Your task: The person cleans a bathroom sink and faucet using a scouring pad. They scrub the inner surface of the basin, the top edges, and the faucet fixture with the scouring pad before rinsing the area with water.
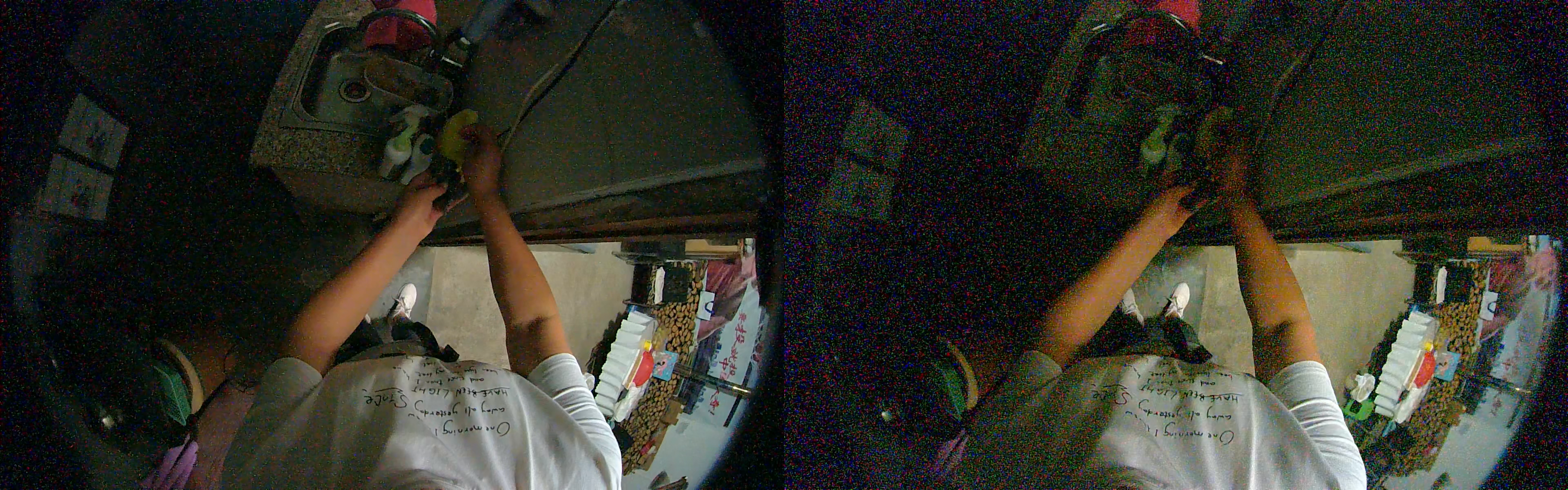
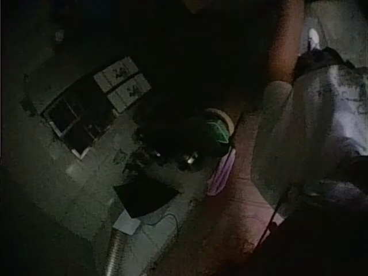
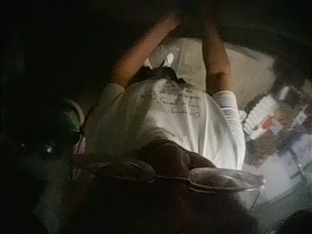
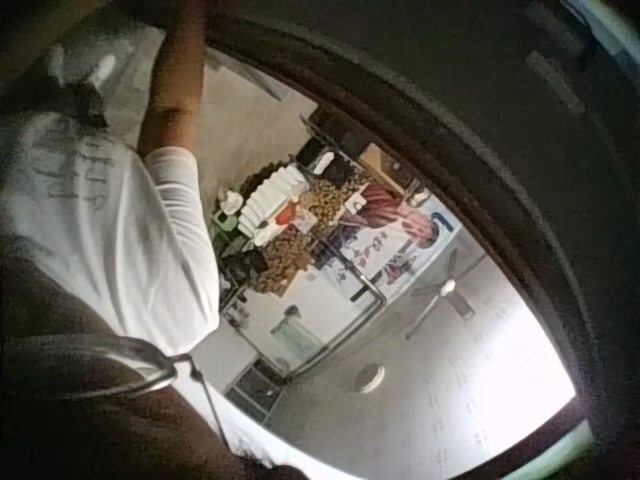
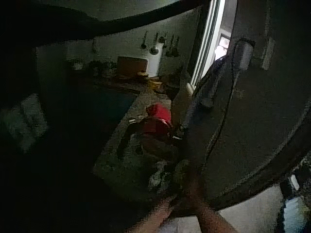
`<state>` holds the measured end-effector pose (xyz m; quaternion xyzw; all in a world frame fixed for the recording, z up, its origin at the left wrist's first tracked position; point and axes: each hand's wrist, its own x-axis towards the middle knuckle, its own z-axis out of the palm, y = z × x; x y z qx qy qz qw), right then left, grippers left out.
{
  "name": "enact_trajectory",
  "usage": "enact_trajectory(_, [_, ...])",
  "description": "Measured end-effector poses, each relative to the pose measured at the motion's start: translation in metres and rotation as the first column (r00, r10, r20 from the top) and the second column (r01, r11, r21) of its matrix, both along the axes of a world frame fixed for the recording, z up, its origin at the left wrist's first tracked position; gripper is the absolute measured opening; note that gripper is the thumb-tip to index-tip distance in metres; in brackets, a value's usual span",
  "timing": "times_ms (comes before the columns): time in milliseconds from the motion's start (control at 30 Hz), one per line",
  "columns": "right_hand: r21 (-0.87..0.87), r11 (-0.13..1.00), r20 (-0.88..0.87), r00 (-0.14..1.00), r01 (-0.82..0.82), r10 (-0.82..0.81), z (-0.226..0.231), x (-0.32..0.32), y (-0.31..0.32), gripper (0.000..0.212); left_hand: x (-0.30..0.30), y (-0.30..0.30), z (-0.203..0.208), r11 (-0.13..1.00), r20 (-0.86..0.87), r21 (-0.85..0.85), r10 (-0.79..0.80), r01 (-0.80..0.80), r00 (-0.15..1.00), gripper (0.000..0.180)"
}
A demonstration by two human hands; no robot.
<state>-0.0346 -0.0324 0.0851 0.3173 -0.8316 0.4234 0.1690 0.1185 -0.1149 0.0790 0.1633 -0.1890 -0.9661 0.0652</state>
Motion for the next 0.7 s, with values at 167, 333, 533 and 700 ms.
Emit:
enact_trajectory(167, [-0.208,0.969,0.03,0.989,-0.136,0.145,-0.024,-0.02,0.013,0.025,0.004,0.007,-0.003,1.0,0.043,-0.006,0.017,-0.017,0.999,0.038])
enact_trajectory(333, [-0.091,0.996,0.097,0.995,0.005,0.004,-0.023,-0.015,0.003,0.025,0.004,-0.002,-0.027,0.999,0.074,-0.026,0.044,-0.042,0.996,0.033])
enact_trajectory(533, [-0.018,0.999,0.059,0.998,-0.028,0.029,-0.009,-0.004,0.006,0.023,0.007,0.0,-0.023,0.999,0.048,-0.004,0.033,-0.033,0.998,0.037])
enact_trajectory(700, [0.008,0.993,0.066,0.991,-0.12,0.119,0.005,0.008,0.005,0.024,0.015,0.0,-0.005,1.0,0.078,0.02,0.019,-0.021,0.997,0.042])
